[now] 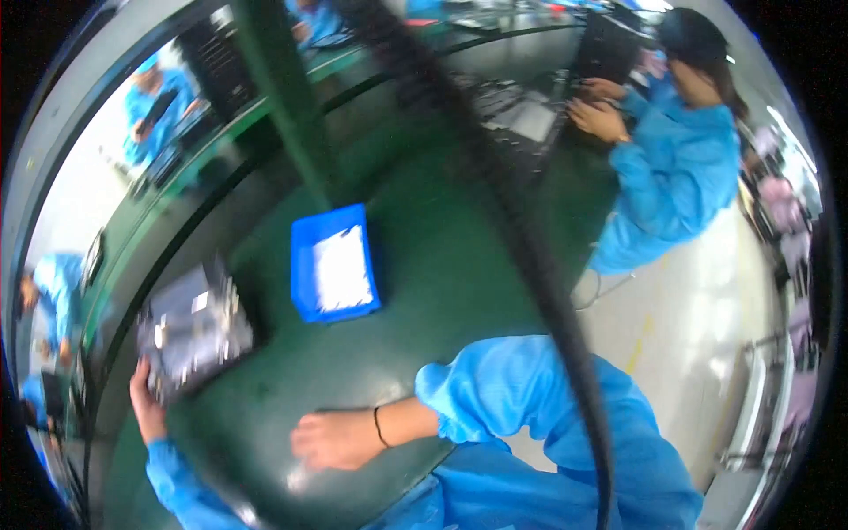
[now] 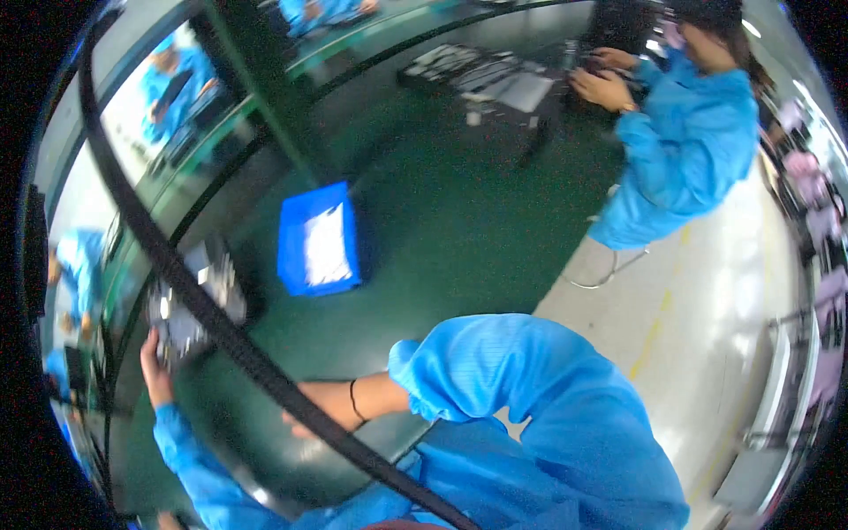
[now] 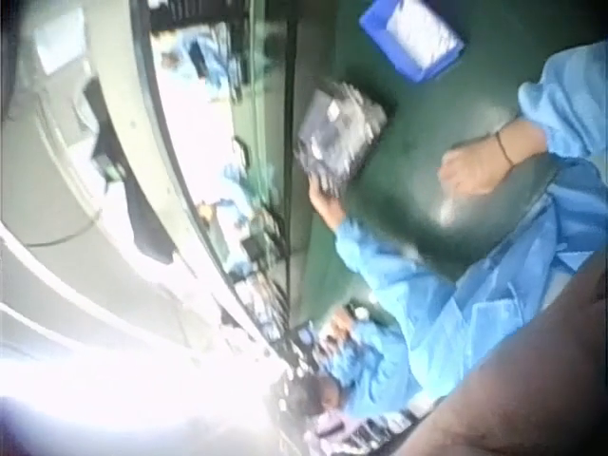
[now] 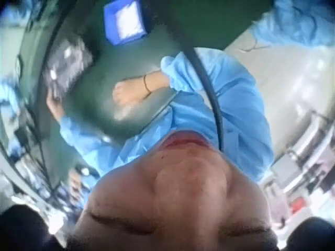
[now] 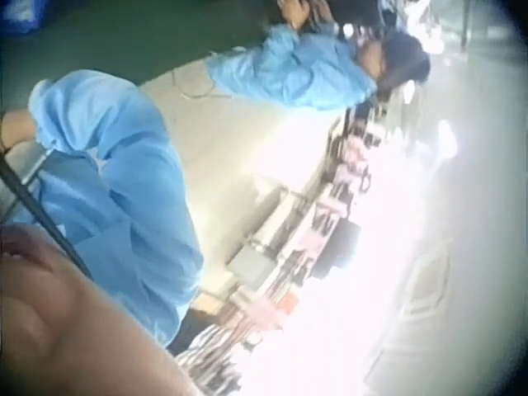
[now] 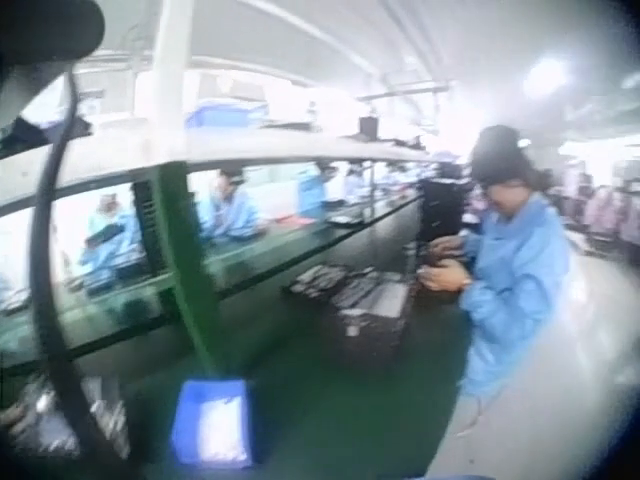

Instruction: The person connects ribbon cables and components inside a tablet assembly by hand.

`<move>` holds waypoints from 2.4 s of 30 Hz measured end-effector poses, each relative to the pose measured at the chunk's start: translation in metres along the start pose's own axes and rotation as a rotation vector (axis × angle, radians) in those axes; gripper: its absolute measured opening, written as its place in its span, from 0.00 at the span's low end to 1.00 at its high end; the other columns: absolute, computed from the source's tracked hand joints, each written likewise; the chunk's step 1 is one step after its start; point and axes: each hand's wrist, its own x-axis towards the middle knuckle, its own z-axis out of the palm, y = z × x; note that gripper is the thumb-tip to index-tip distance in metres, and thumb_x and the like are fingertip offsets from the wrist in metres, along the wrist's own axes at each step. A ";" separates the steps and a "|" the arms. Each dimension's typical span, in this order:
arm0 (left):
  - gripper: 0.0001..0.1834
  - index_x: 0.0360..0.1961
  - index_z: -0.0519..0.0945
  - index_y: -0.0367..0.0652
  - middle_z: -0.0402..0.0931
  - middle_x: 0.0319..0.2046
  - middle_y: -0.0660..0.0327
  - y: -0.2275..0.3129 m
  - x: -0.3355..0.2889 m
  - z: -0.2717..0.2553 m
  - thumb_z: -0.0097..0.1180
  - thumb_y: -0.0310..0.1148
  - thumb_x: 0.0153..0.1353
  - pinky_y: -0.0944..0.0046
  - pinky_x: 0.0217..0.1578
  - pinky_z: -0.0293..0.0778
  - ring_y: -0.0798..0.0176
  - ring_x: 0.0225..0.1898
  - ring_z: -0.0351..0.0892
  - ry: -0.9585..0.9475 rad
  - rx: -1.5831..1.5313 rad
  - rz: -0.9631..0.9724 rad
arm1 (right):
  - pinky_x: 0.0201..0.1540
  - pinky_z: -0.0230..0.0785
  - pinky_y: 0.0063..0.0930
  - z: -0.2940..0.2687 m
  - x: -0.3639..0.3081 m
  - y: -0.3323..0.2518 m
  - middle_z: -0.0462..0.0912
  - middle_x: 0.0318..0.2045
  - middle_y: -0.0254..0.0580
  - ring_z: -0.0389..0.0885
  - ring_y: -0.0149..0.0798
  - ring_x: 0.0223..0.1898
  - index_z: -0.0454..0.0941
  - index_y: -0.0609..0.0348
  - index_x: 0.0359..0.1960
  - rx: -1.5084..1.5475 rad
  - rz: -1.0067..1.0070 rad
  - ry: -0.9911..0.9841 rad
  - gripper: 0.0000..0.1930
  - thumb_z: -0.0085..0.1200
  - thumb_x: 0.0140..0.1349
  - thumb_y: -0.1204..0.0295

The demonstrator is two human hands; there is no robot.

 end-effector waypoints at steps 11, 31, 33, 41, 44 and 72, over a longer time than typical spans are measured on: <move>0.34 0.59 0.69 0.29 0.77 0.50 0.53 0.002 -0.049 0.140 0.61 0.29 0.49 0.64 0.55 0.71 0.59 0.48 0.79 -0.636 0.081 -0.261 | 0.31 0.63 0.39 -0.055 0.032 -0.047 0.70 0.21 0.38 0.73 0.43 0.27 0.75 0.58 0.28 -0.281 -0.361 0.101 0.06 0.48 0.58 0.71; 0.12 0.41 0.77 0.38 0.71 0.58 0.50 -0.007 -0.186 0.193 0.52 0.33 0.60 0.40 0.69 0.41 0.43 0.67 0.57 -0.323 1.094 0.770 | 0.69 0.49 0.44 -0.063 0.024 -0.011 0.57 0.68 0.53 0.56 0.54 0.69 0.61 0.60 0.65 -0.095 0.783 0.264 0.32 0.55 0.57 0.77; 0.08 0.35 0.81 0.44 0.75 0.49 0.55 -0.015 -0.188 0.187 0.59 0.31 0.53 0.37 0.67 0.42 0.46 0.61 0.65 -0.400 0.942 0.819 | 0.68 0.52 0.44 -0.059 0.023 -0.009 0.57 0.67 0.54 0.57 0.54 0.69 0.62 0.58 0.64 -0.080 0.713 0.291 0.33 0.57 0.54 0.79; 0.10 0.39 0.82 0.60 0.81 0.33 0.71 -0.012 -0.194 0.186 0.54 0.32 0.57 0.60 0.60 0.51 0.68 0.42 0.82 -0.345 0.723 1.630 | 0.62 0.61 0.43 -0.110 0.049 -0.021 0.79 0.53 0.42 0.71 0.52 0.59 0.81 0.54 0.43 -0.544 0.532 0.038 0.14 0.55 0.54 0.75; 0.05 0.34 0.77 0.62 0.84 0.28 0.66 -0.018 -0.195 0.191 0.51 0.36 0.59 0.51 0.65 0.36 0.65 0.35 0.84 -0.319 0.568 1.713 | 0.61 0.61 0.40 -0.109 0.057 -0.025 0.82 0.49 0.40 0.73 0.50 0.58 0.83 0.55 0.41 -0.474 0.437 -0.012 0.12 0.55 0.55 0.78; 0.05 0.22 0.78 0.43 0.77 0.26 0.62 -0.035 -0.168 0.262 0.53 0.31 0.47 0.62 0.46 0.76 0.62 0.31 0.78 -0.357 0.650 1.973 | 0.45 0.67 0.34 -0.139 0.038 -0.020 0.81 0.32 0.30 0.80 0.40 0.42 0.78 0.50 0.28 -0.200 0.471 -0.252 0.08 0.65 0.48 0.72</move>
